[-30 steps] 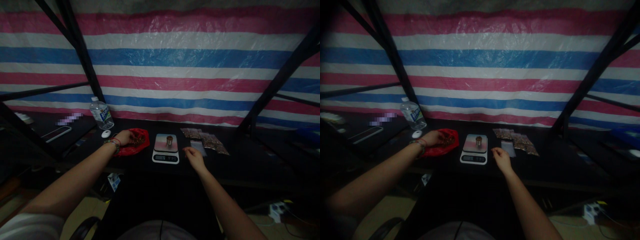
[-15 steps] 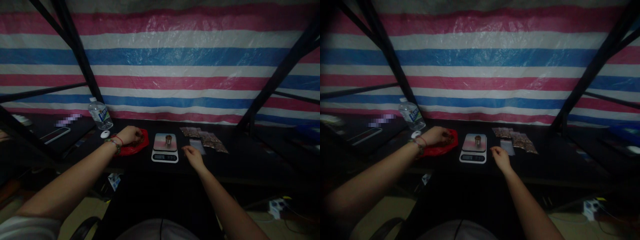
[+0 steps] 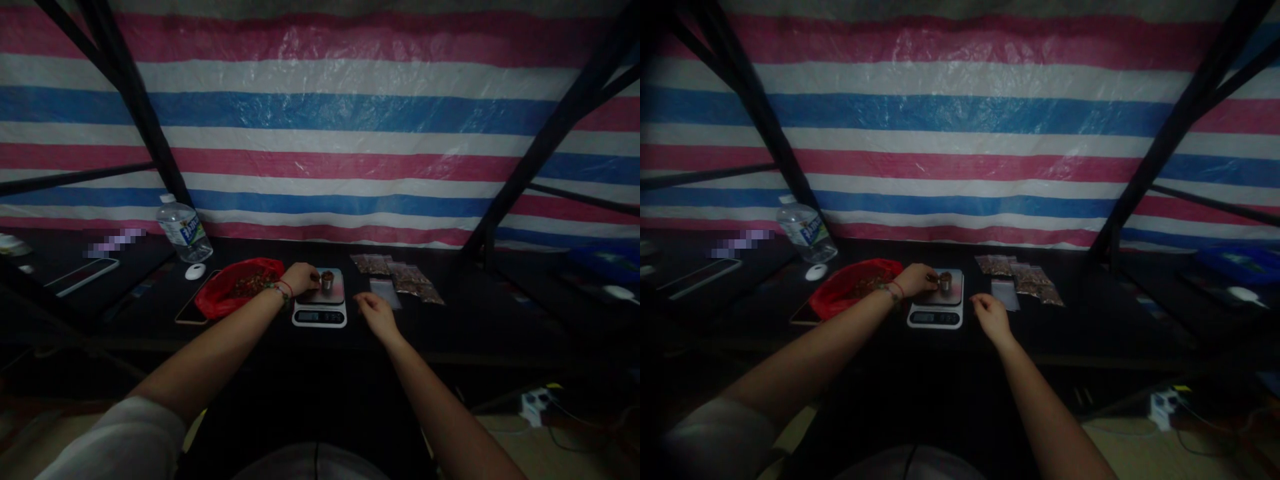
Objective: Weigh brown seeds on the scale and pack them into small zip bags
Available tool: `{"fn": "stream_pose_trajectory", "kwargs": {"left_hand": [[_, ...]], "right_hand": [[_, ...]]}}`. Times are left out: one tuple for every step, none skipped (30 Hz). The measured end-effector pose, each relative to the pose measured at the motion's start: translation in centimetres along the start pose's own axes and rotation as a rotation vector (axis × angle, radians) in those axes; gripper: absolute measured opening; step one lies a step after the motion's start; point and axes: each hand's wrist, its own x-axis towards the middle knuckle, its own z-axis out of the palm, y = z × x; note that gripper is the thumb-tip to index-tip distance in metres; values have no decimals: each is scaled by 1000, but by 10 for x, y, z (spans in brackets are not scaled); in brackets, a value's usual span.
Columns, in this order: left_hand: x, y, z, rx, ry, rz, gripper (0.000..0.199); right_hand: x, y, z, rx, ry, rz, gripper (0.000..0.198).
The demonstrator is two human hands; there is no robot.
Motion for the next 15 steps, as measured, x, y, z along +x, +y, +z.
{"fn": "stream_pose_trajectory", "kwargs": {"left_hand": [[0,0,1,5,7,-3,24],[0,0,1,8,8,-5,24],[0,0,2,8,6,-3,23],[0,0,2,6,4,1,23],[-1,0,2,2,5,6,22],[-1,0,3,-3,11,10,22],[-2,0,4,-8,21,13,22],[-3,0,4,-13,32,15,23],[-4,-1,5,-22,44,17,24],[-6,-1,6,-33,53,21,25],[-7,-2,6,-45,60,26,26],[-8,-3,7,-55,65,33,27],[-10,-3,7,-64,70,41,27],[-11,-4,7,-69,79,48,26],[-13,-5,7,-70,94,54,25]], "right_hand": [[0,0,0,5,1,-2,36],[0,0,0,8,1,-5,35],[0,0,0,10,0,-7,35],[0,-1,0,10,0,-7,35],[-1,-1,0,11,-3,-5,34],[-1,-2,0,12,-5,-1,34],[-1,-2,0,13,-7,3,34],[-1,-2,0,16,-8,5,34],[-1,-3,0,17,-5,5,34],[-2,-3,0,15,-1,2,34],[-2,-3,0,12,3,-2,34],[-2,-3,0,11,7,-5,34],[-2,-2,0,10,9,-6,34],[-2,-2,0,9,9,-5,33],[-2,-2,0,8,8,-4,33]]}}
